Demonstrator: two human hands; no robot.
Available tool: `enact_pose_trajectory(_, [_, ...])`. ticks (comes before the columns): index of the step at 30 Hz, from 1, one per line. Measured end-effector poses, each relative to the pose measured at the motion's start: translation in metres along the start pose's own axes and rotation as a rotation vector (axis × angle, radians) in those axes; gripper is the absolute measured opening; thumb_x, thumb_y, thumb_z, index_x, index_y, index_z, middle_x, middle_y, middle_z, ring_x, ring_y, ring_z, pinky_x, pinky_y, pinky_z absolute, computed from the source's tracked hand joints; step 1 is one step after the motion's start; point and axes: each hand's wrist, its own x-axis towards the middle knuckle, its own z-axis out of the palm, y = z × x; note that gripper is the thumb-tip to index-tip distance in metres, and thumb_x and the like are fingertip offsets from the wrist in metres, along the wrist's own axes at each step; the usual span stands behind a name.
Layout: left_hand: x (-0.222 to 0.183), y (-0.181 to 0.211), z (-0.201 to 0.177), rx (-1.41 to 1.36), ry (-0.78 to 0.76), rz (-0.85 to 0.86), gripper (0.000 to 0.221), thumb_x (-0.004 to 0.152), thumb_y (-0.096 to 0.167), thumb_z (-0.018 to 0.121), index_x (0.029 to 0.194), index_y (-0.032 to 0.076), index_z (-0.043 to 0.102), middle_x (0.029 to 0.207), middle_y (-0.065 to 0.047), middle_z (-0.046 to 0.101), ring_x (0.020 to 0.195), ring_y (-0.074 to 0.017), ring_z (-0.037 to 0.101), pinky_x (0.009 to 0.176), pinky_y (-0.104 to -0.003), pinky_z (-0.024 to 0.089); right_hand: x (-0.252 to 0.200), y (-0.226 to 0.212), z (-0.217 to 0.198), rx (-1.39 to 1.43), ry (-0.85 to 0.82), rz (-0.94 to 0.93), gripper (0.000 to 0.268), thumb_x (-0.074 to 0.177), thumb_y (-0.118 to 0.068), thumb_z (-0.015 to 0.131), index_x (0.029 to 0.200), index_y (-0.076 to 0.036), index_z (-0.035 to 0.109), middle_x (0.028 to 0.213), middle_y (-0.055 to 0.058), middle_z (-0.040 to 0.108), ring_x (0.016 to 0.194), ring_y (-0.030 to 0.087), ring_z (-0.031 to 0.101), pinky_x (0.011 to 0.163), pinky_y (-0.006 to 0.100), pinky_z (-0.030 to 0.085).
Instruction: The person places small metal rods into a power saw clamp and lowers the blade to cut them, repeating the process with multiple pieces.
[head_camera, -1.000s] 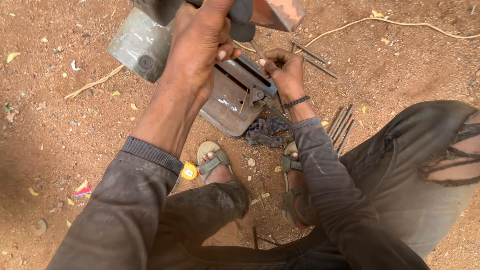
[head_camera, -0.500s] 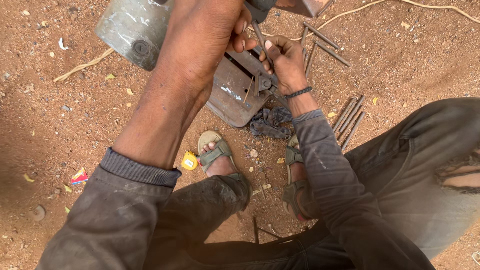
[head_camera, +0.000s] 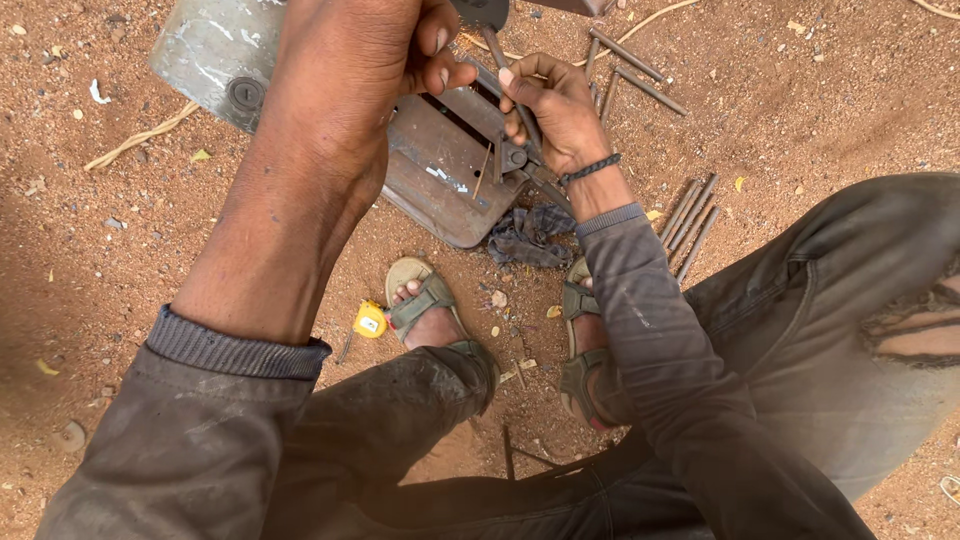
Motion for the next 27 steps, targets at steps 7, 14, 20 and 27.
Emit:
enact_pose_trajectory(7, [0.001,0.001,0.001,-0.01,0.024,-0.03,0.027,0.106,0.033,0.06,0.094,0.009,0.062,0.075,0.002,0.053,0.068,-0.0084,0.055,0.071,-0.031,0.06,-0.002,0.006,0.009,-0.016,0.017,-0.008,0.025,0.108,-0.013,0.054,0.102,0.008,0.065,0.07,0.015,0.07,0.05,0.019,0.069,0.042,0.027,0.057])
enact_pose_trajectory(14, [0.0,-0.006,0.0,-0.007,-0.005,0.039,0.026,0.107,0.028,0.061,0.089,0.01,0.059,0.075,0.002,0.054,0.068,-0.0098,0.057,0.073,-0.031,0.059,-0.002,0.006,0.01,-0.002,0.012,-0.011,0.033,0.11,-0.015,0.048,0.1,0.01,0.067,0.068,0.014,0.068,0.044,0.017,0.061,0.04,0.025,0.053])
enact_pose_trajectory(20, [0.0,-0.011,-0.002,-0.031,-0.012,0.041,0.027,0.108,0.027,0.062,0.087,0.01,0.058,0.076,0.002,0.053,0.069,-0.0103,0.056,0.076,-0.032,0.06,-0.002,0.003,0.012,-0.039,0.077,-0.051,0.016,0.105,-0.005,0.058,0.097,0.008,0.065,0.07,0.013,0.069,0.043,0.013,0.057,0.037,0.025,0.046])
enact_pose_trajectory(27, [0.005,-0.012,0.003,-0.251,0.009,0.045,0.033,0.102,0.024,0.071,0.074,0.014,0.054,0.062,0.007,0.041,0.055,-0.0046,0.04,0.054,-0.024,0.038,-0.008,-0.002,0.025,-0.419,0.266,-0.164,0.011,0.096,-0.006,0.073,0.092,0.003,0.068,0.066,0.01,0.072,0.043,0.009,0.06,0.033,0.021,0.043])
